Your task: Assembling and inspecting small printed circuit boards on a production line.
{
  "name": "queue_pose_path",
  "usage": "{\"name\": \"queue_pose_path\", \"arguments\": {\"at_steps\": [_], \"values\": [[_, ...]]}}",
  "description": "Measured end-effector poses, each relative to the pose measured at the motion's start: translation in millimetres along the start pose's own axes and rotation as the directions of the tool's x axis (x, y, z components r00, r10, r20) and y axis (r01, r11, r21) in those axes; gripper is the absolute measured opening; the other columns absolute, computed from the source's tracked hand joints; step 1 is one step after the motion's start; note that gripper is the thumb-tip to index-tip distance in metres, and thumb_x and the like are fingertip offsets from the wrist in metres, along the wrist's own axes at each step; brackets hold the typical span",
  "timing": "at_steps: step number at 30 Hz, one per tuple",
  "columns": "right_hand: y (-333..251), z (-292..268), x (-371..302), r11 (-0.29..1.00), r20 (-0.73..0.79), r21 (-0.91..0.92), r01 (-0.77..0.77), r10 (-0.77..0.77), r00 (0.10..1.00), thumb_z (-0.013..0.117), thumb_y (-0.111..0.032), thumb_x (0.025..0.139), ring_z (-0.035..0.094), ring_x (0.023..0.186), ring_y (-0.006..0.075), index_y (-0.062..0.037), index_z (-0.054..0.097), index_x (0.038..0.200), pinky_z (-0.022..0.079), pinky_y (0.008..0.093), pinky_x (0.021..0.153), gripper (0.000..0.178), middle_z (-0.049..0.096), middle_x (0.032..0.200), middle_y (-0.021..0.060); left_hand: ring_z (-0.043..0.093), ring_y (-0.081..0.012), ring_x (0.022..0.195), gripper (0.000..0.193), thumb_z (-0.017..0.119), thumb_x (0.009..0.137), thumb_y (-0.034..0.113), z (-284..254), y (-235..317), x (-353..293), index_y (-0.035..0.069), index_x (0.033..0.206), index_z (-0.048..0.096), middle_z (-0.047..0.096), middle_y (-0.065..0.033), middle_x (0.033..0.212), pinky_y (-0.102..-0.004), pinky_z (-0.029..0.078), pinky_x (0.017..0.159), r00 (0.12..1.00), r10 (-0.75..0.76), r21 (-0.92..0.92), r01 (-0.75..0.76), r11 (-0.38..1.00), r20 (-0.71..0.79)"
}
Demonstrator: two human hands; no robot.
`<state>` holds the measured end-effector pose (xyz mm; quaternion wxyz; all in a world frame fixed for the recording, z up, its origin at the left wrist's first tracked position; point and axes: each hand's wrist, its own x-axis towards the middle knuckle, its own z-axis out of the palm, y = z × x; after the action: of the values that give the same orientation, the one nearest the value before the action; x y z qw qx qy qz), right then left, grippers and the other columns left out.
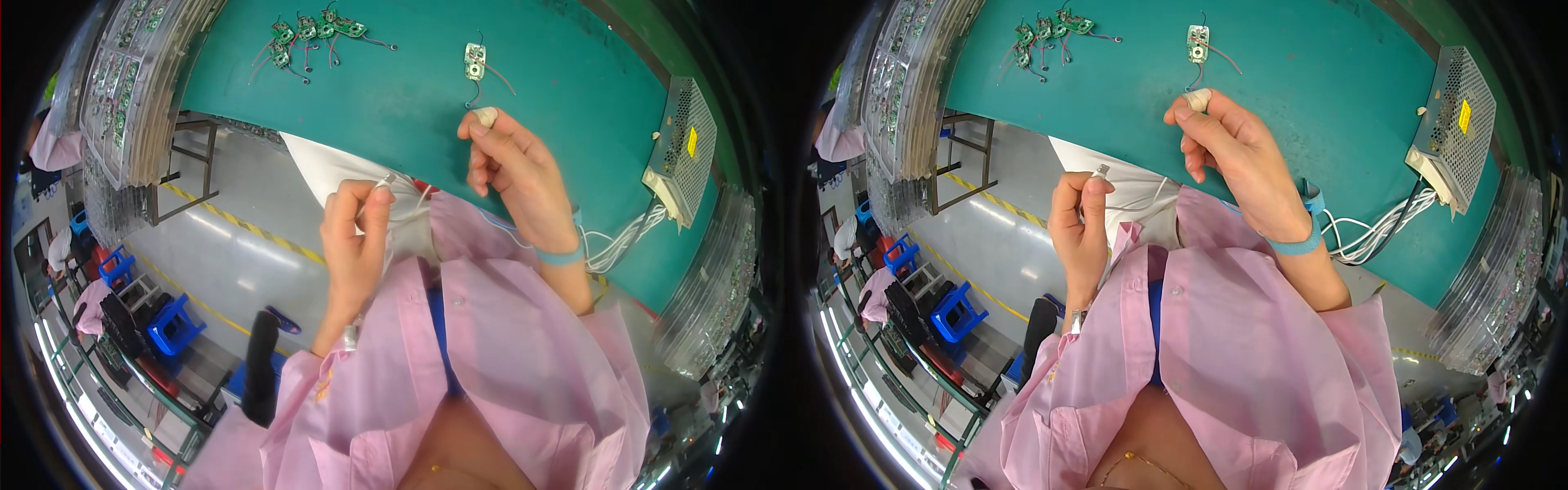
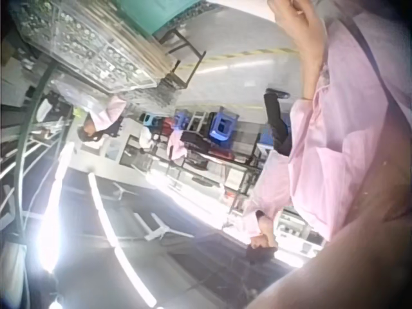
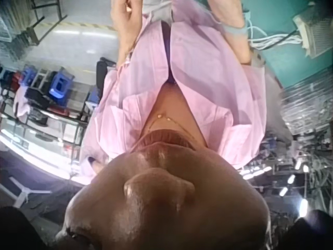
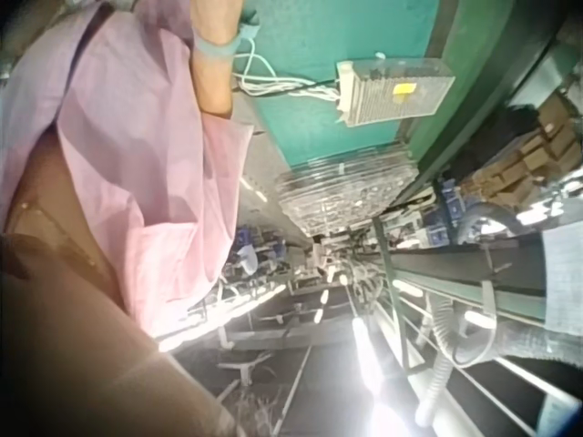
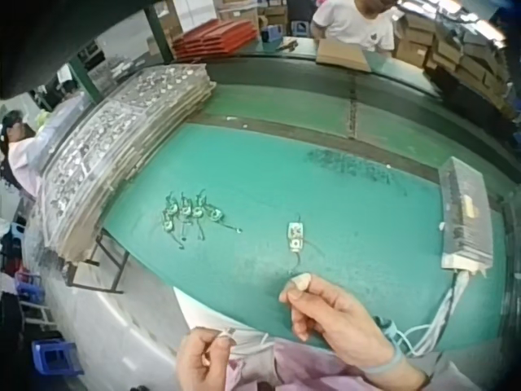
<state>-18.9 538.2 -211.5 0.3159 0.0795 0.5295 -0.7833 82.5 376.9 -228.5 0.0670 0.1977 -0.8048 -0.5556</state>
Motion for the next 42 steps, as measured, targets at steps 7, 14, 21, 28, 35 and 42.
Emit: {"name": "queue_pose_path", "arguments": {"at_steps": [7, 14, 21, 28, 35, 42], "values": [[-2, 0, 1, 1.000, 0.007, 0.019, -0.007, 0.007, 1.000, 0.051, -0.018, 0.090, 0.041, 0.056, 0.0093, -0.0020, 0.057, 0.093, 0.034, 0.0204, 0.051, 0.017, 0.046, 0.065, 0.0013, 0.037, -0.0069, 0.057, 0.009, 0.055, 0.092, 0.014, -3, 1, 7, 0.006, 0.087, 0.056, 0.052, 0.0002, 0.073, -0.0184, 0.031, 0.054, 0.944, -0.230, -0.428, 0.314, 0.847, 0.237], [-3, -4, 5, 0.997, 0.014, 0.069, -0.039, 0.038, 0.999, 0.051, -0.017, 0.090, 0.041, 0.056, 0.0089, -0.0007, 0.057, 0.094, 0.033, 0.0204, 0.050, 0.018, 0.046, 0.065, 0.0014, 0.036, -0.0047, 0.053, 0.007, 0.056, 0.091, 0.013, 0, 10, 12, 0.007, 0.090, 0.053, 0.048, 0.0018, 0.065, -0.0169, 0.029, 0.051, 0.845, -0.308, -0.693, 0.535, 0.484, 0.437], [-5, -8, 9, 0.988, 0.045, 0.136, -0.077, 0.072, 0.996, 0.050, -0.015, 0.090, 0.041, 0.055, 0.0087, 0.0000, 0.056, 0.094, 0.033, 0.0207, 0.050, 0.016, 0.047, 0.065, 0.0018, 0.037, -0.0054, 0.053, 0.005, 0.055, 0.090, 0.010, 4, 8, 16, 0.007, 0.090, 0.050, 0.048, 0.0018, 0.066, -0.0187, 0.030, 0.047, 0.894, -0.321, -0.610, 0.448, 0.653, 0.312], [-7, -11, 12, 0.971, 0.084, 0.204, -0.121, 0.106, 0.991, 0.049, -0.013, 0.090, 0.041, 0.055, 0.0089, 0.0001, 0.055, 0.095, 0.033, 0.0213, 0.049, 0.015, 0.047, 0.065, 0.0021, 0.038, -0.0101, 0.050, 0.006, 0.058, 0.085, 0.004, 13, -17, 16, 0.005, 0.089, 0.054, 0.047, 0.0000, 0.067, -0.0227, 0.033, 0.044, 0.977, 0.169, 0.211, -0.138, 0.968, -0.134], [-7, -14, 15, 0.959, 0.094, 0.246, -0.142, 0.122, 0.988, 0.048, -0.012, 0.090, 0.040, 0.054, 0.0091, 0.0003, 0.054, 0.095, 0.033, 0.0219, 0.050, 0.015, 0.047, 0.065, 0.0018, 0.039, -0.0153, 0.050, 0.014, 0.063, 0.078, 0.003, 11, -17, 18, 0.003, 0.091, 0.059, 0.045, -0.0031, 0.065, -0.0259, 0.036, 0.045, 0.865, 0.495, 0.800, -0.350, 0.487, 0.078], [-5, -18, 17, 0.944, 0.103, 0.294, -0.150, 0.125, 0.987, 0.047, -0.011, 0.090, 0.040, 0.054, 0.0091, 0.0004, 0.054, 0.096, 0.032, 0.0222, 0.050, 0.015, 0.046, 0.065, 0.0015, 0.039, -0.0158, 0.051, 0.015, 0.063, 0.078, 0.002, 4, -24, 10, 0.002, 0.093, 0.060, 0.047, -0.0044, 0.069, -0.0263, 0.035, 0.044, 0.844, 0.501, 0.806, -0.426, 0.410, 0.191]]}}
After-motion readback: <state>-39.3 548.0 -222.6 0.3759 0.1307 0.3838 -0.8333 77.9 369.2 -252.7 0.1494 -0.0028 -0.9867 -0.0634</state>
